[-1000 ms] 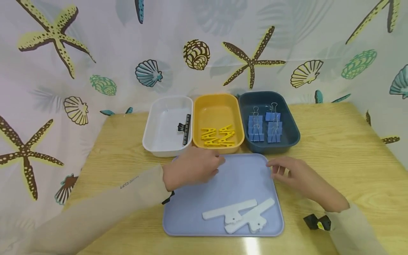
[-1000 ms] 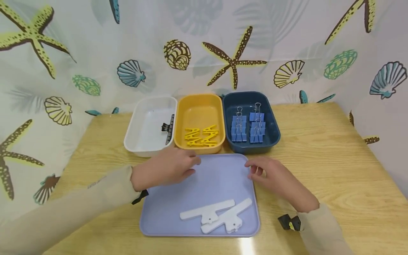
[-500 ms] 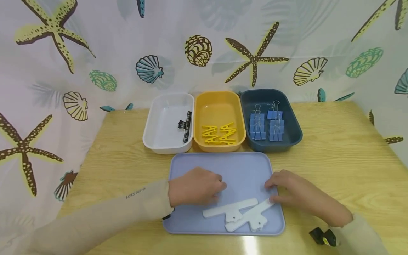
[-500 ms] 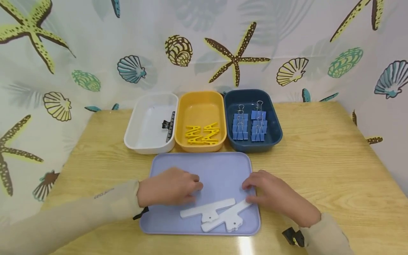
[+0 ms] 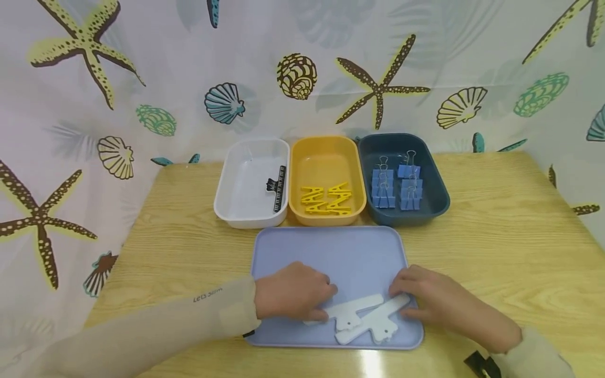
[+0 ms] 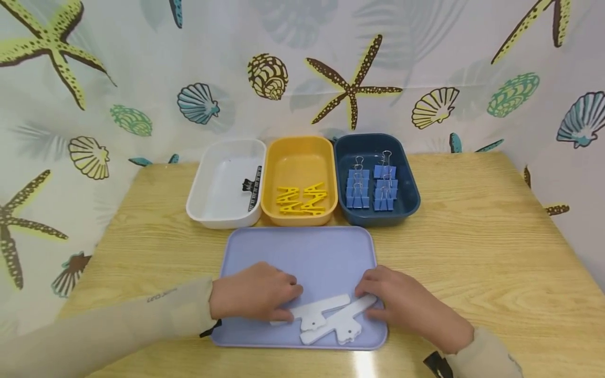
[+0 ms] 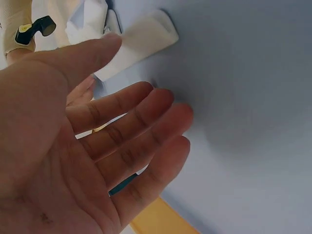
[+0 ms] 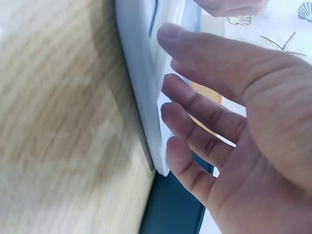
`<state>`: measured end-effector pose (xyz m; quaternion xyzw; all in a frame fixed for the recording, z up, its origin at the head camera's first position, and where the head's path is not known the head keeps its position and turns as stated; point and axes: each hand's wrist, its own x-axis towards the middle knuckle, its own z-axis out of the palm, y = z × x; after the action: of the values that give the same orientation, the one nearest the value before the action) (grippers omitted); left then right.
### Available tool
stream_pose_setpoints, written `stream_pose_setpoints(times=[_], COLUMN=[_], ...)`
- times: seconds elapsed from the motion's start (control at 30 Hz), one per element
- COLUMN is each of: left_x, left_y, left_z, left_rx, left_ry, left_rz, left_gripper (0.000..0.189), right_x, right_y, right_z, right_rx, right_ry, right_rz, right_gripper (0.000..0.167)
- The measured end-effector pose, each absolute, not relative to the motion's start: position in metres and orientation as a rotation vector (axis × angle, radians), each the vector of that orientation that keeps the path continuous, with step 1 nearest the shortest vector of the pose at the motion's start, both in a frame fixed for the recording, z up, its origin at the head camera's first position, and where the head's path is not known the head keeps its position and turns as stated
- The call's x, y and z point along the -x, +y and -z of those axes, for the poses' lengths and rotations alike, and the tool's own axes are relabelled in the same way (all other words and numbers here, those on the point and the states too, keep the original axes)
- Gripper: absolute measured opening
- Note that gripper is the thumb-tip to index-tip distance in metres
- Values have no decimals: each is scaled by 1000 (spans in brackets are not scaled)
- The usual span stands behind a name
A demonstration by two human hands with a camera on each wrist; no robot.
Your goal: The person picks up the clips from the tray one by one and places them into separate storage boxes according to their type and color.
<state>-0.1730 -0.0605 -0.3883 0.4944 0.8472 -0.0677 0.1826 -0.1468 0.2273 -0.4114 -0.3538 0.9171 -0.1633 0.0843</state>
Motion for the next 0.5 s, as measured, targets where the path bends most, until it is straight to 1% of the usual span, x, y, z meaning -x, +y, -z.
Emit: stream_pose_setpoints(times=[0.13, 0.2, 0.4, 0.5], left_x=[169, 167, 165, 166], left_y=[-59, -58, -59, -61], left_z=[390, 391, 396, 397], left_rx=[-1377, -1370, -1330, -1311], left_ry=[2385, 2386, 2409, 2430], left_rz=[208, 207, 157, 145], left_gripper=[40, 39, 23, 21], right_x=[145, 144, 145, 147], right_y=[225, 224, 220, 219], right_z=[415, 417, 418, 418], right_rx=[1136, 1151, 1136, 1139], right_ry=[2788, 2799, 2793, 2809], right_rz=[482, 487, 487, 468], right_gripper=[27, 27, 23, 22])
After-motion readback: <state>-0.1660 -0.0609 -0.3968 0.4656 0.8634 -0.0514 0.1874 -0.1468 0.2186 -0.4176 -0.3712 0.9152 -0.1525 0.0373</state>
